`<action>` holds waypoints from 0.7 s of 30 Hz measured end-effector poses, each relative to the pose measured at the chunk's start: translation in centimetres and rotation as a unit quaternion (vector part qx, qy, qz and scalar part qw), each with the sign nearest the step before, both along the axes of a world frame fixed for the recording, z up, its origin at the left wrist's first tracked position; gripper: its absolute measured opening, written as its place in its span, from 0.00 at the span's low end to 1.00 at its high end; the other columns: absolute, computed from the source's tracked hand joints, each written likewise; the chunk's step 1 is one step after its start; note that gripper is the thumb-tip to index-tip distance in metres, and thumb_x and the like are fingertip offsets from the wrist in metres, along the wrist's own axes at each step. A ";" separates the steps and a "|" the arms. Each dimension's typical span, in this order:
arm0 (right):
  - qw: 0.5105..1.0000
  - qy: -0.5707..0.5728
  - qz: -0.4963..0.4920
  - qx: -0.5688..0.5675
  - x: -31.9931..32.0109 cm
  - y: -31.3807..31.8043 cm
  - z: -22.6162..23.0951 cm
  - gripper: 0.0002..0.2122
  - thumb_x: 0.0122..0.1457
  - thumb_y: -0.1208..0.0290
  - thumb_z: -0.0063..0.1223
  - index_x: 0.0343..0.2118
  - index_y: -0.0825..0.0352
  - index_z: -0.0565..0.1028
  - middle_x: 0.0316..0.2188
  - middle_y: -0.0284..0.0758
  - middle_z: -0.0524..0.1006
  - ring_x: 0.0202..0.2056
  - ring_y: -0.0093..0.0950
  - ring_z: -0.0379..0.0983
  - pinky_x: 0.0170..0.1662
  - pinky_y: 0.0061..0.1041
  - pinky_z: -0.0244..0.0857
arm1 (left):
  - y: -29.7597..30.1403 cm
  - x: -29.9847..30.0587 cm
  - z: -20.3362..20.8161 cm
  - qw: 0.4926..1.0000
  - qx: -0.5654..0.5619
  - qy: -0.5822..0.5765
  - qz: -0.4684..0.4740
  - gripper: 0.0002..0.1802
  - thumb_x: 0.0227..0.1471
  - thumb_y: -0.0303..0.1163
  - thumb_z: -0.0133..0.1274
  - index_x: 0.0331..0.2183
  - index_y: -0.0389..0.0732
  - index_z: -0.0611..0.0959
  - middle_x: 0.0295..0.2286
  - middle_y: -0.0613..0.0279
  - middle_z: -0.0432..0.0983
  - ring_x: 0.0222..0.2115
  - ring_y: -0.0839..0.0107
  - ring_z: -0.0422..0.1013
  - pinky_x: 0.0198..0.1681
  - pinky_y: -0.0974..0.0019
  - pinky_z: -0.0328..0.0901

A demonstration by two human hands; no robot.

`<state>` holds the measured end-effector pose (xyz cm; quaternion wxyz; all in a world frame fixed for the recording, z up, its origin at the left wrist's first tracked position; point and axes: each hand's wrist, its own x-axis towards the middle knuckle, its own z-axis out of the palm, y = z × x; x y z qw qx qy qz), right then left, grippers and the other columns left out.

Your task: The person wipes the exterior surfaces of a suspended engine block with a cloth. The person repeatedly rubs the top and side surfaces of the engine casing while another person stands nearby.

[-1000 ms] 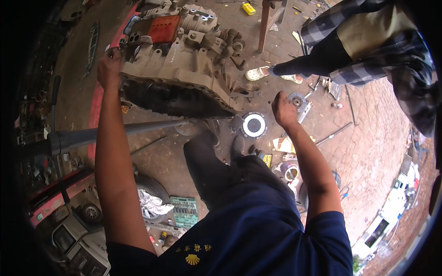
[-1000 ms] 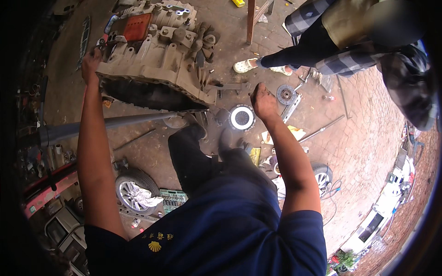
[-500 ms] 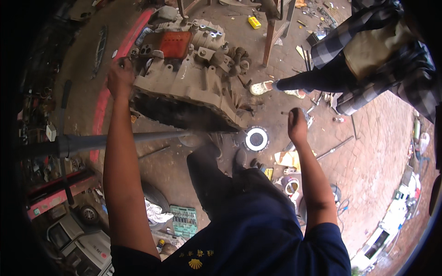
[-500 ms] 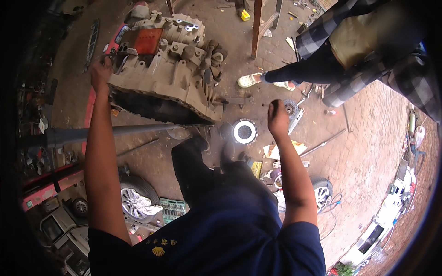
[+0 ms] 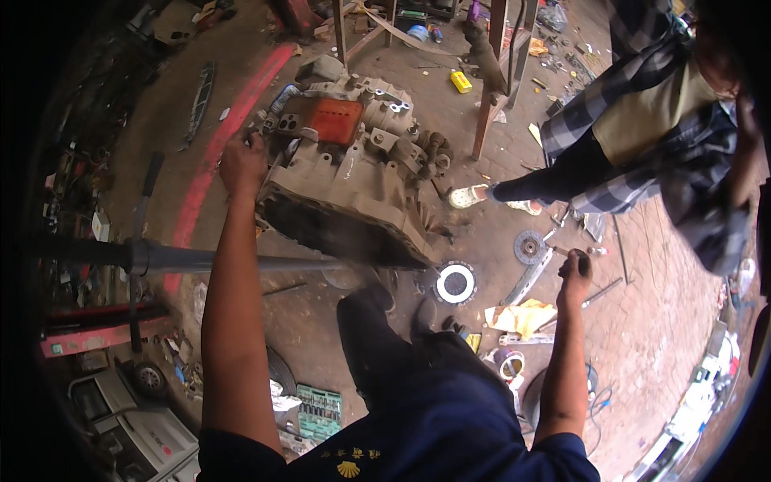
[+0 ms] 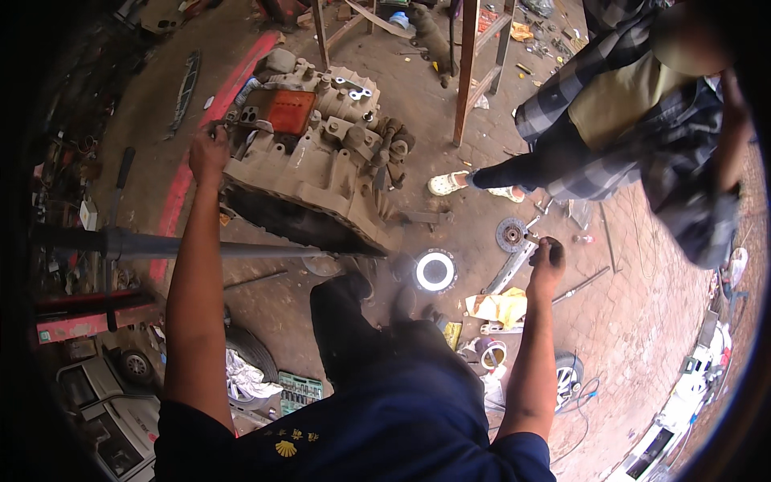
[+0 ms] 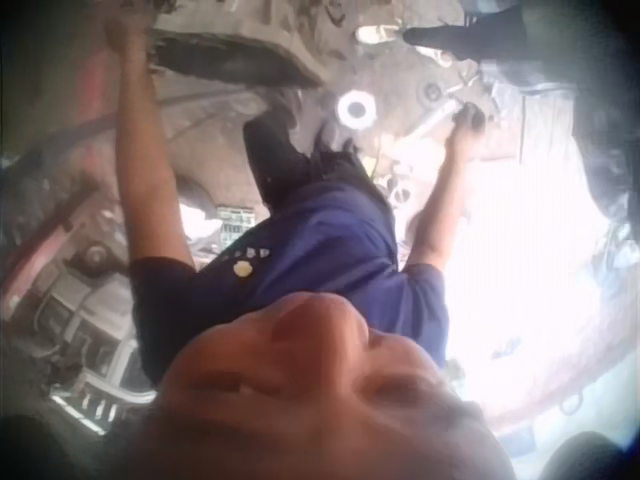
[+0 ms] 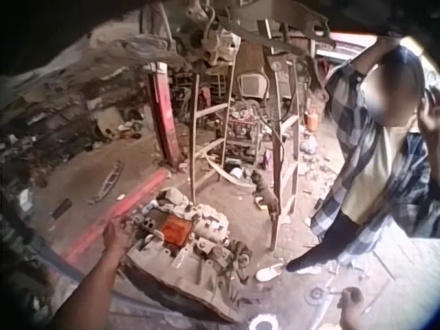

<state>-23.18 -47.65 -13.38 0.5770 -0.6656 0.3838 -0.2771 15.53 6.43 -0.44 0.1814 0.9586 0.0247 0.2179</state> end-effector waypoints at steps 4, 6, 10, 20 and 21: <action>0.990 -0.094 -0.014 0.107 1.4 -0.1 1.7 0.09 0.68 0.67 0.54 0.43 0.68 0.74 0.29 0.30 0.74 0.29 0.19 0.69 0.33 0.20 0.64 | 0.4 -0.2 0.0 1.000 0.019 0.002 0.007 0.20 0.56 0.44 0.48 0.41 0.44 0.87 0.36 0.44 0.82 0.40 0.43 0.77 0.45 0.46 0.70; 0.958 -0.165 -0.031 0.232 2.1 -0.5 1.5 0.11 0.68 0.68 0.53 0.48 0.69 0.73 0.36 0.34 0.77 0.35 0.23 0.73 0.39 0.22 0.69 | 0.6 0.1 -0.3 1.000 0.011 0.002 0.005 0.20 0.57 0.44 0.49 0.42 0.46 0.88 0.38 0.45 0.82 0.41 0.44 0.77 0.45 0.48 0.70; 0.912 -0.230 0.011 0.339 2.3 -1.3 -0.6 0.20 0.71 0.68 0.45 0.62 0.71 0.64 0.58 0.40 0.71 0.58 0.34 0.69 0.63 0.35 0.61 | 0.3 -0.1 -0.1 1.000 0.012 0.008 0.006 0.20 0.57 0.46 0.49 0.42 0.47 0.88 0.40 0.48 0.82 0.42 0.45 0.77 0.46 0.49 0.71; 0.886 -0.269 0.031 0.375 2.0 -1.4 -2.5 0.17 0.73 0.63 0.39 0.56 0.68 0.71 0.50 0.33 0.74 0.51 0.27 0.69 0.57 0.29 0.61 | -0.2 -0.6 0.5 0.999 0.021 0.012 0.036 0.22 0.57 0.47 0.49 0.40 0.40 0.86 0.39 0.43 0.81 0.42 0.44 0.77 0.47 0.47 0.70; 0.887 -0.268 0.020 0.377 1.9 -1.2 -2.3 0.17 0.73 0.62 0.39 0.54 0.68 0.71 0.48 0.31 0.75 0.47 0.26 0.69 0.53 0.28 0.62 | -0.4 -0.6 0.5 0.999 0.020 0.017 0.036 0.22 0.56 0.46 0.49 0.40 0.40 0.86 0.39 0.43 0.81 0.42 0.44 0.77 0.47 0.47 0.70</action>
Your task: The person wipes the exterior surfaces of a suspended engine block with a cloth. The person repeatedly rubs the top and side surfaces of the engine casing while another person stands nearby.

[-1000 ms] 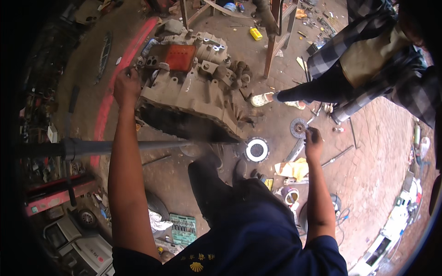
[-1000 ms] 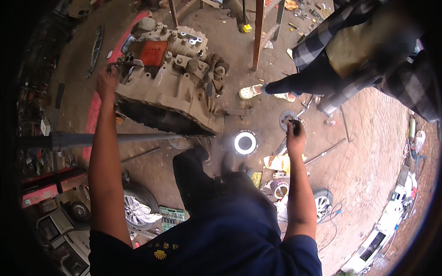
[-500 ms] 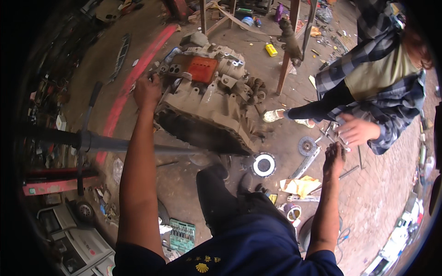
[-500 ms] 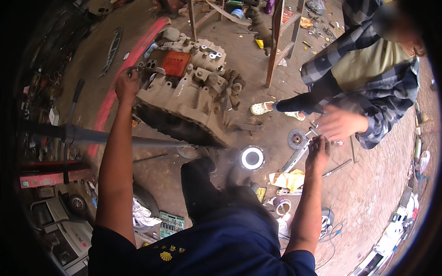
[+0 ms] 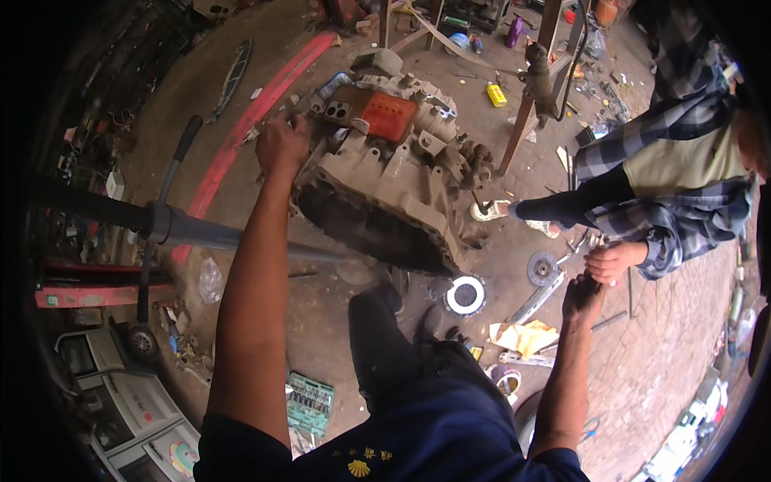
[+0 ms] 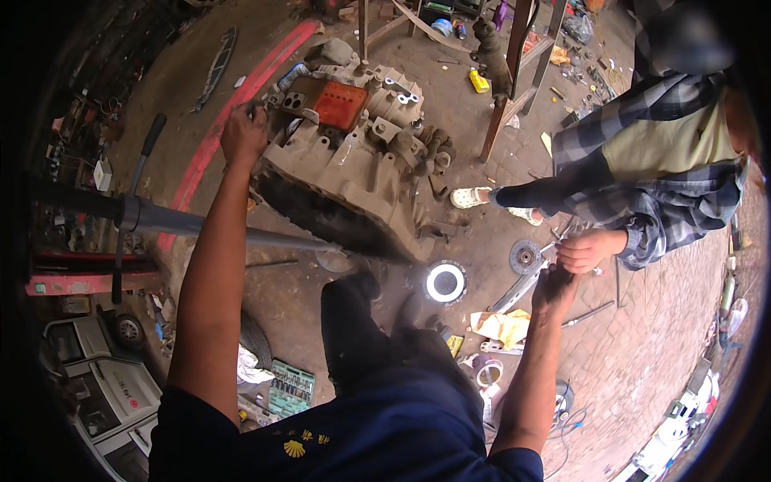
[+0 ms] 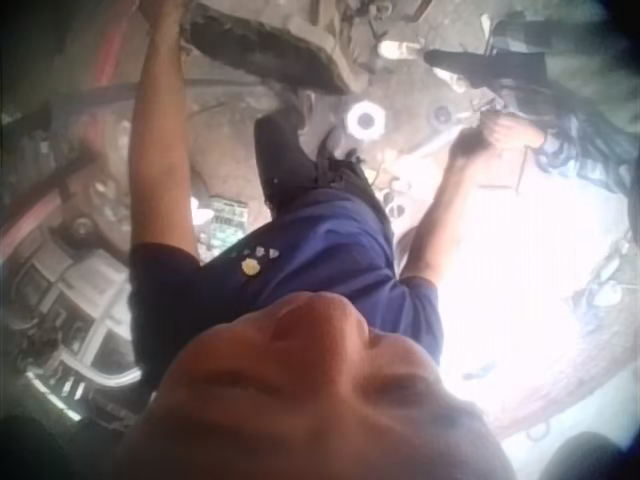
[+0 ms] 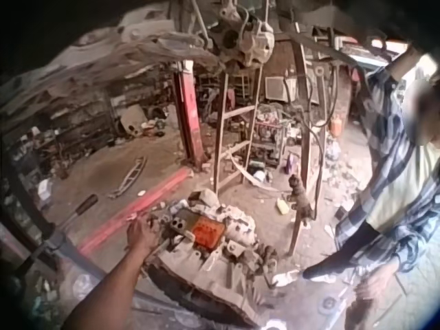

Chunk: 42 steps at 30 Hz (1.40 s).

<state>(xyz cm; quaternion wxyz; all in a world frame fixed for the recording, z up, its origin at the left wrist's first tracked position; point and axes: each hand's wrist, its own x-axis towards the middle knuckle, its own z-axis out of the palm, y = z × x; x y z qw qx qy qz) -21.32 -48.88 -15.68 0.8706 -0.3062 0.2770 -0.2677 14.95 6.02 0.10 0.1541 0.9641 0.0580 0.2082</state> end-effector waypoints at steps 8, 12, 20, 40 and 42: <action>0.920 0.210 0.118 -0.310 5.2 15.9 6.2 0.17 0.70 0.61 0.48 0.49 0.72 0.75 0.37 0.35 0.78 0.36 0.23 0.74 0.40 0.24 0.69 | -0.3 0.1 -0.1 1.000 -0.017 0.001 0.000 0.20 0.56 0.45 0.50 0.40 0.41 0.86 0.40 0.45 0.81 0.44 0.45 0.76 0.48 0.48 0.69; 0.848 0.020 0.103 -0.519 12.4 20.0 11.3 0.11 0.68 0.76 0.49 0.51 0.73 0.73 0.45 0.38 0.76 0.48 0.28 0.73 0.54 0.25 0.64 | 0.0 0.0 -0.4 1.000 -0.020 0.006 -0.012 0.20 0.56 0.44 0.50 0.41 0.41 0.86 0.40 0.45 0.81 0.44 0.45 0.75 0.48 0.48 0.69; 0.818 0.080 0.178 -0.541 23.8 21.1 14.2 0.14 0.69 0.65 0.49 0.47 0.72 0.76 0.39 0.46 0.79 0.41 0.38 0.77 0.46 0.32 0.69 | -0.1 0.5 -0.8 0.999 -0.025 -0.017 -0.024 0.20 0.56 0.43 0.51 0.39 0.38 0.85 0.40 0.43 0.80 0.44 0.45 0.75 0.49 0.48 0.68; 0.607 0.247 0.217 -0.723 25.7 24.1 14.7 0.26 0.54 0.45 0.61 0.39 0.69 0.76 0.36 0.50 0.80 0.49 0.49 0.74 0.63 0.48 0.52 | -0.4 0.0 -0.2 0.999 -0.041 0.002 -0.008 0.19 0.55 0.43 0.51 0.38 0.40 0.86 0.39 0.46 0.80 0.43 0.46 0.75 0.48 0.48 0.69; 0.604 0.226 0.208 -0.735 26.0 24.0 14.8 0.25 0.53 0.47 0.62 0.38 0.69 0.76 0.35 0.51 0.80 0.47 0.50 0.74 0.62 0.49 0.53 | -0.1 0.1 -0.4 1.000 -0.021 -0.006 -0.005 0.18 0.57 0.44 0.49 0.40 0.45 0.86 0.40 0.49 0.81 0.43 0.46 0.76 0.47 0.49 0.70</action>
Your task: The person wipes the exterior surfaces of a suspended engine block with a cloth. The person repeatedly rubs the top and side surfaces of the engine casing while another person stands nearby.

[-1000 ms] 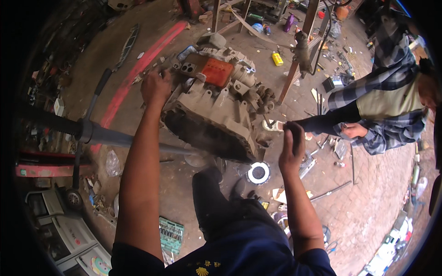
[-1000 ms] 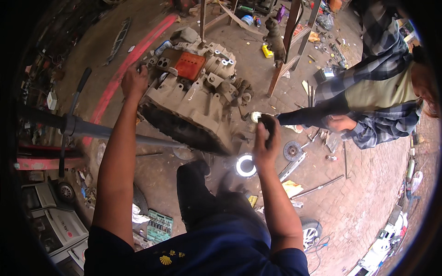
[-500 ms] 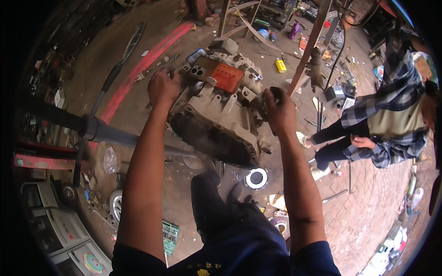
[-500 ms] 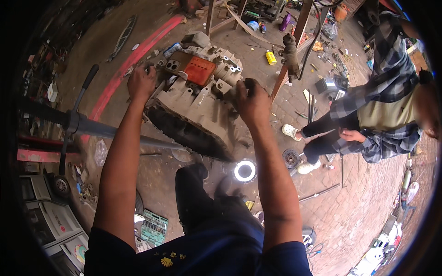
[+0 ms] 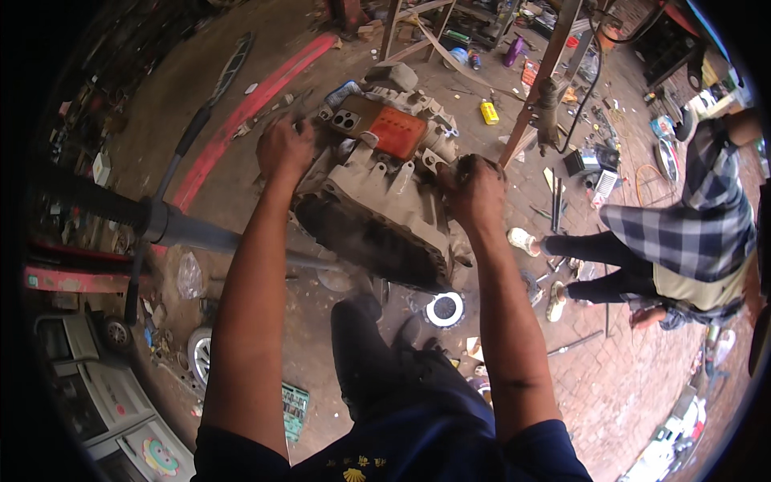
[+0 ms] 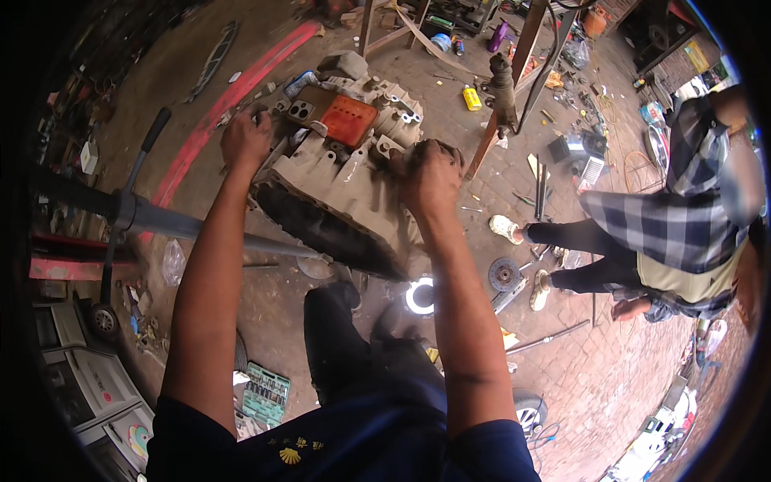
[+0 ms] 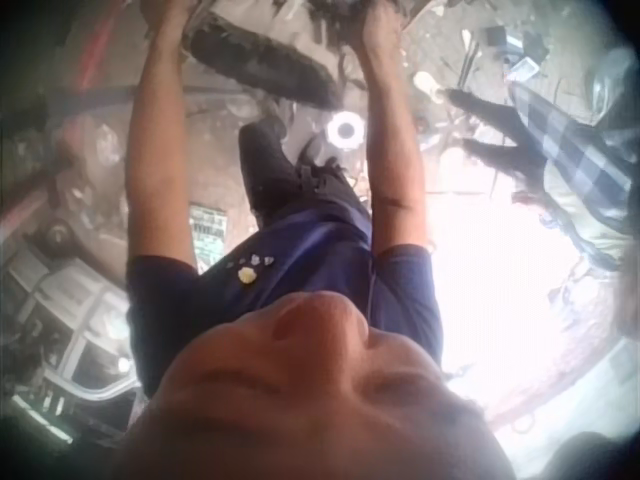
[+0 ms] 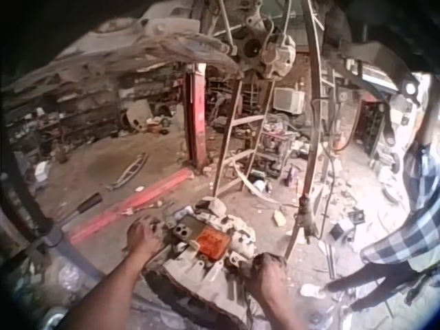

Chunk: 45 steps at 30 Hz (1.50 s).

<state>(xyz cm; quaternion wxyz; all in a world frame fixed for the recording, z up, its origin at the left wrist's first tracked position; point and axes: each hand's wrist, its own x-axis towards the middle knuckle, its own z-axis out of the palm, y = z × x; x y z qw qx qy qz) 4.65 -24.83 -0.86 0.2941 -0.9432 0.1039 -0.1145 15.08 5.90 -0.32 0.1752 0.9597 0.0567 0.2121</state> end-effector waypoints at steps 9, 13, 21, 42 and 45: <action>0.999 -0.029 0.046 0.000 0.6 -0.9 -0.8 0.24 0.50 0.50 0.65 0.35 0.70 0.77 0.35 0.50 0.80 0.46 0.50 0.73 0.59 0.50 0.57 | 0.4 0.1 -0.4 1.000 -0.007 -0.001 -0.006 0.19 0.56 0.43 0.51 0.42 0.42 0.86 0.41 0.48 0.81 0.44 0.47 0.76 0.48 0.50 0.70; 0.999 -0.010 0.044 0.008 0.8 -1.1 -1.0 0.24 0.49 0.48 0.67 0.35 0.68 0.77 0.35 0.49 0.80 0.47 0.50 0.73 0.59 0.48 0.58 | -0.2 -0.1 0.3 1.000 -0.007 0.016 0.000 0.18 0.56 0.43 0.51 0.41 0.43 0.86 0.41 0.48 0.81 0.43 0.47 0.76 0.47 0.50 0.70; 0.997 -0.043 0.029 -0.065 0.2 -1.0 -0.2 0.29 0.50 0.41 0.66 0.36 0.70 0.77 0.35 0.48 0.80 0.44 0.48 0.75 0.55 0.44 0.61 | 0.4 0.1 -0.5 0.999 -0.018 -0.034 -0.019 0.18 0.56 0.43 0.51 0.37 0.41 0.86 0.38 0.46 0.81 0.42 0.46 0.76 0.47 0.49 0.70; 0.978 -0.108 0.171 0.041 1.4 -1.5 -0.5 0.18 0.53 0.60 0.61 0.42 0.67 0.75 0.39 0.48 0.79 0.42 0.51 0.75 0.54 0.45 0.63 | 0.3 0.2 -0.1 1.000 0.003 -0.012 -0.021 0.19 0.55 0.43 0.51 0.37 0.38 0.85 0.38 0.44 0.81 0.43 0.45 0.75 0.48 0.48 0.69; 0.983 -0.068 0.150 0.082 1.1 -1.3 -0.4 0.18 0.56 0.59 0.61 0.43 0.67 0.75 0.40 0.48 0.80 0.42 0.50 0.75 0.51 0.44 0.67 | -0.2 -0.1 0.7 1.000 -0.010 0.011 -0.017 0.19 0.55 0.44 0.51 0.37 0.38 0.85 0.38 0.44 0.80 0.43 0.45 0.75 0.48 0.48 0.69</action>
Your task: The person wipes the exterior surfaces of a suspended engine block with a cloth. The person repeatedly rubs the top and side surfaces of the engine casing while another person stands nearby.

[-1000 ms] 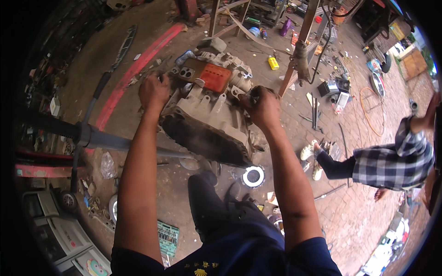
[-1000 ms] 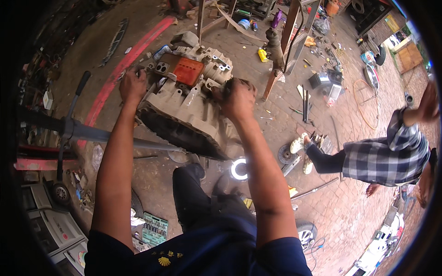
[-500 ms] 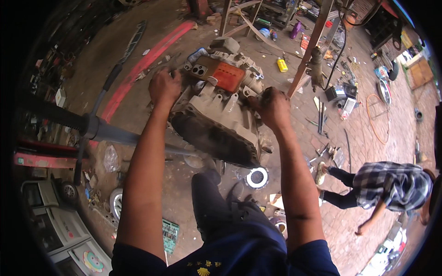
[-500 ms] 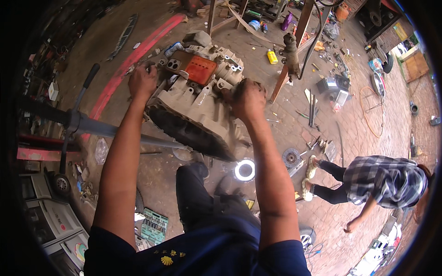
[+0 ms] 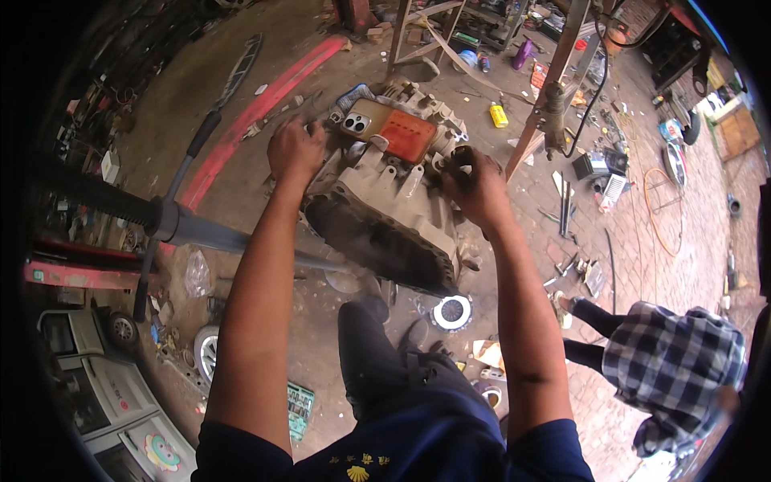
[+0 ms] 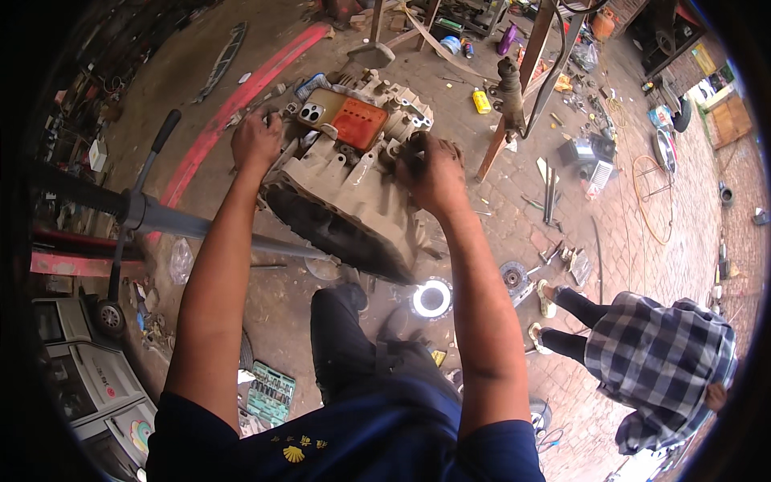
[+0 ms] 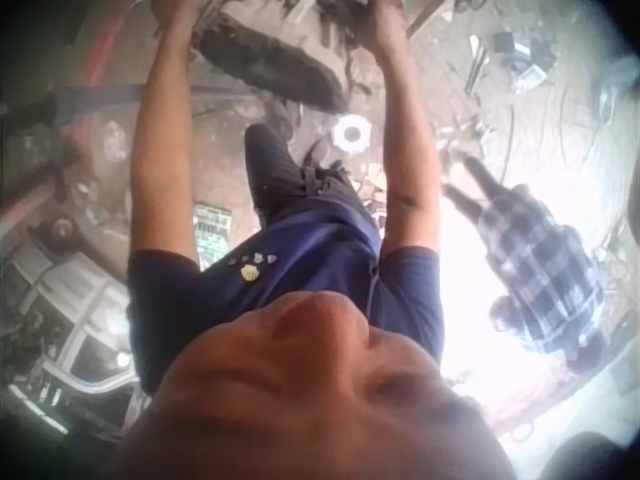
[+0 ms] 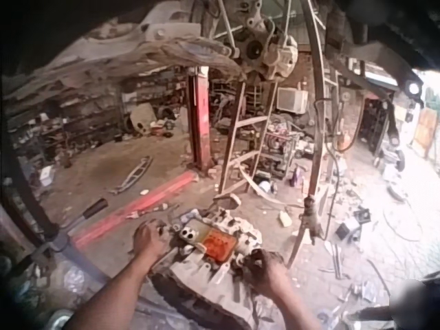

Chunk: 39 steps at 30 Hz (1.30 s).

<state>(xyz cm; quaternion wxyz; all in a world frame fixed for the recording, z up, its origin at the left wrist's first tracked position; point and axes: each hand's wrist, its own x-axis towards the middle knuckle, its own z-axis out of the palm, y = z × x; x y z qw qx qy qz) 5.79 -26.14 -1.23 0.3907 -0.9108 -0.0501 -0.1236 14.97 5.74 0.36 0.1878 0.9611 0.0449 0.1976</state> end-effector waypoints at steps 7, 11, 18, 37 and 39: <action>0.986 0.159 0.012 -0.054 3.4 -1.1 2.2 0.25 0.63 0.47 0.53 0.33 0.71 0.80 0.33 0.50 0.82 0.36 0.51 0.78 0.43 0.45 0.70 | 0.3 0.4 -0.8 1.000 0.011 0.007 0.019 0.22 0.55 0.45 0.51 0.38 0.36 0.85 0.40 0.41 0.80 0.43 0.45 0.75 0.50 0.48 0.69; 0.957 0.213 0.012 -0.196 5.3 -0.6 2.6 0.30 0.64 0.41 0.46 0.34 0.70 0.82 0.36 0.52 0.81 0.40 0.53 0.78 0.46 0.47 0.70 | 0.4 0.4 -0.6 1.000 0.014 -0.001 0.020 0.23 0.55 0.46 0.51 0.39 0.36 0.86 0.41 0.41 0.80 0.44 0.45 0.75 0.51 0.48 0.69; 0.958 0.228 0.011 -0.175 6.0 -0.9 1.4 0.31 0.64 0.39 0.45 0.35 0.71 0.82 0.37 0.52 0.81 0.43 0.51 0.79 0.51 0.47 0.69 | 0.2 0.3 -0.6 1.000 0.018 -0.003 0.012 0.22 0.55 0.44 0.50 0.39 0.36 0.85 0.41 0.41 0.80 0.44 0.46 0.75 0.51 0.49 0.69; 0.954 0.201 0.050 -0.215 6.7 -1.0 1.9 0.25 0.61 0.47 0.52 0.29 0.70 0.82 0.29 0.50 0.81 0.36 0.50 0.80 0.43 0.46 0.72 | 0.9 1.0 -1.3 0.999 0.046 -0.012 0.015 0.18 0.59 0.44 0.47 0.41 0.46 0.86 0.40 0.48 0.81 0.43 0.46 0.76 0.47 0.49 0.70; 0.957 0.195 0.045 -0.213 6.9 -1.1 1.5 0.25 0.60 0.47 0.52 0.29 0.70 0.82 0.29 0.50 0.81 0.36 0.50 0.80 0.43 0.46 0.72 | 0.8 0.9 -1.1 0.999 0.046 -0.003 0.009 0.18 0.59 0.44 0.47 0.42 0.46 0.86 0.41 0.48 0.81 0.43 0.46 0.76 0.47 0.49 0.70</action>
